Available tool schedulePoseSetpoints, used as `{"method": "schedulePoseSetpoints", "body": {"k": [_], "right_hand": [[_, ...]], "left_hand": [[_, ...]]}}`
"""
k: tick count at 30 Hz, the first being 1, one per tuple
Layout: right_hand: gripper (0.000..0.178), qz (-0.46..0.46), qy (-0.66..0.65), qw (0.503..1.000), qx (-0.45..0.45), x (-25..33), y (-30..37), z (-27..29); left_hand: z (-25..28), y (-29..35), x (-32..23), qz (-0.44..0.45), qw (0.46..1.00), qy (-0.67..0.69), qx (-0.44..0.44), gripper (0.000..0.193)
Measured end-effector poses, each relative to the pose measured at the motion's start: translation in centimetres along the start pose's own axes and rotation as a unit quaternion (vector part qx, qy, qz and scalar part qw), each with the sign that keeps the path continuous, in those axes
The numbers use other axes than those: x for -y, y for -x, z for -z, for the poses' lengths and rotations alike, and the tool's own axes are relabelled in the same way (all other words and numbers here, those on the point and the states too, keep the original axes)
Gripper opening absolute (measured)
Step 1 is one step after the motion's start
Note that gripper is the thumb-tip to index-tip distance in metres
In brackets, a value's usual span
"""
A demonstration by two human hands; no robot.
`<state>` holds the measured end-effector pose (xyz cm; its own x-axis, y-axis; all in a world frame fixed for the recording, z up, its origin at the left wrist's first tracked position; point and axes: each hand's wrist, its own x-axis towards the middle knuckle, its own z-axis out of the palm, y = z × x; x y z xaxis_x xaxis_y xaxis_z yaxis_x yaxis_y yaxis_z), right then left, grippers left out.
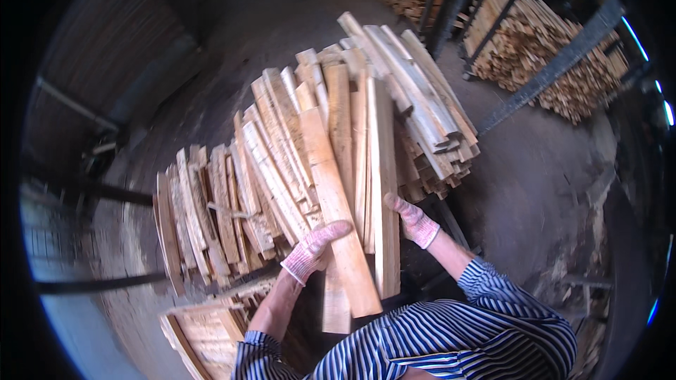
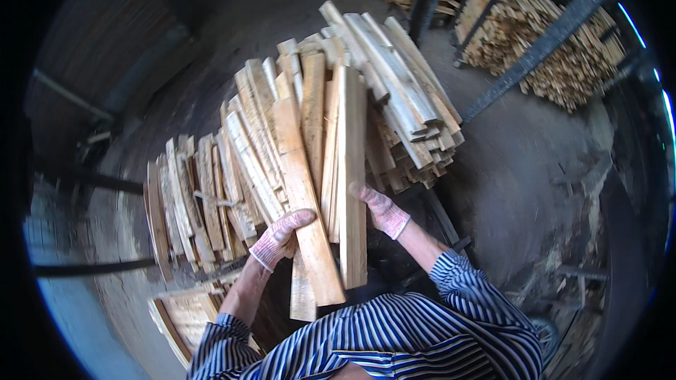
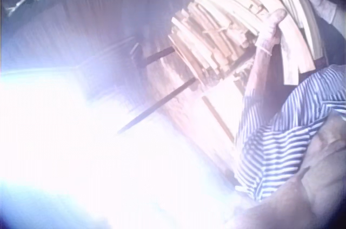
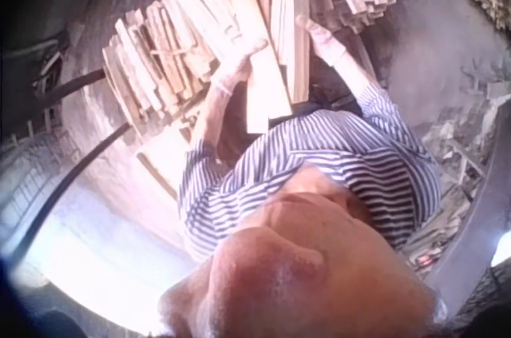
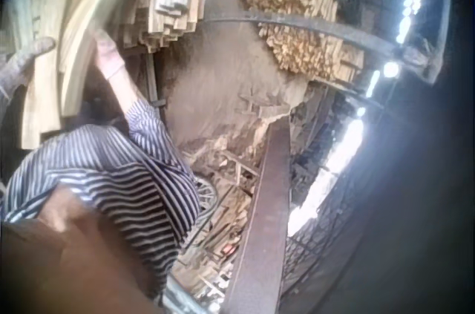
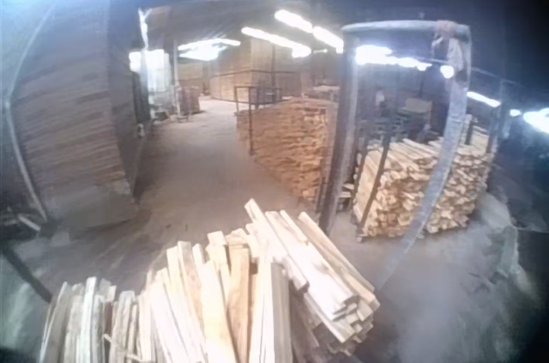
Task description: The person stacks wooden planks in a lumber yard. They pick up planks from a pile and place them onto a growing stack, arranging them to form a neat pile.
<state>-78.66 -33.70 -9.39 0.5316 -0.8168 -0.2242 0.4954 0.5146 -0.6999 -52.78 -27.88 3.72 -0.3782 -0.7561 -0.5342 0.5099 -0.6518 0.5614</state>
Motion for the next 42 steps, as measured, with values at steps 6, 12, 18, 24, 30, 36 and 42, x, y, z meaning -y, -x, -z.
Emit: {"method": "schedulePoseSetpoints", "body": {"k": [6, 12, 18, 24, 30, 36, 42], "right_hand": [[0.078, -0.05, -0.075, 0.993, -0.072, -3.7, 0.9, -9.0], [0.105, -0.05, 0.017, 0.985, 0.162, -5.9, 5.4, -18.7], [0.062, -0.028, 0.164, 0.923, 0.348, -8.4, 9.0, -34.9], [0.037, 0.011, 0.22, 0.82, 0.528, -14.2, 14.7, -55.6], [0.058, 0.013, 0.214, 0.704, 0.677, -22.3, 20.1, -66.4], [0.106, -0.065, 0.215, 0.622, 0.75, -41.6, 21.3, -63.0], [0.12, -0.162, 0.259, 0.64, 0.705, -42.8, 23.7, -64.3]], "left_hand": [[3.4, 9.5, 0.5, -0.046, 0.978, -0.195, -0.064, 0.082], [3.7, 23.6, 7.8, -0.149, 0.881, -0.366, -0.259, 0.096], [1.7, 41.3, 12.4, -0.352, 0.75, -0.381, -0.411, 0.108], [-3.9, 60.3, 10.8, -0.497, 0.679, -0.257, -0.476, 0.098], [0.6, 69.3, 14.7, -0.559, 0.516, -0.285, -0.583, 0.07], [10.3, 69.8, 26.9, -0.52, 0.564, -0.189, -0.613, 0.091], [15.8, 71.0, 32.3, -0.541, 0.581, -0.144, -0.591, 0.052]]}}
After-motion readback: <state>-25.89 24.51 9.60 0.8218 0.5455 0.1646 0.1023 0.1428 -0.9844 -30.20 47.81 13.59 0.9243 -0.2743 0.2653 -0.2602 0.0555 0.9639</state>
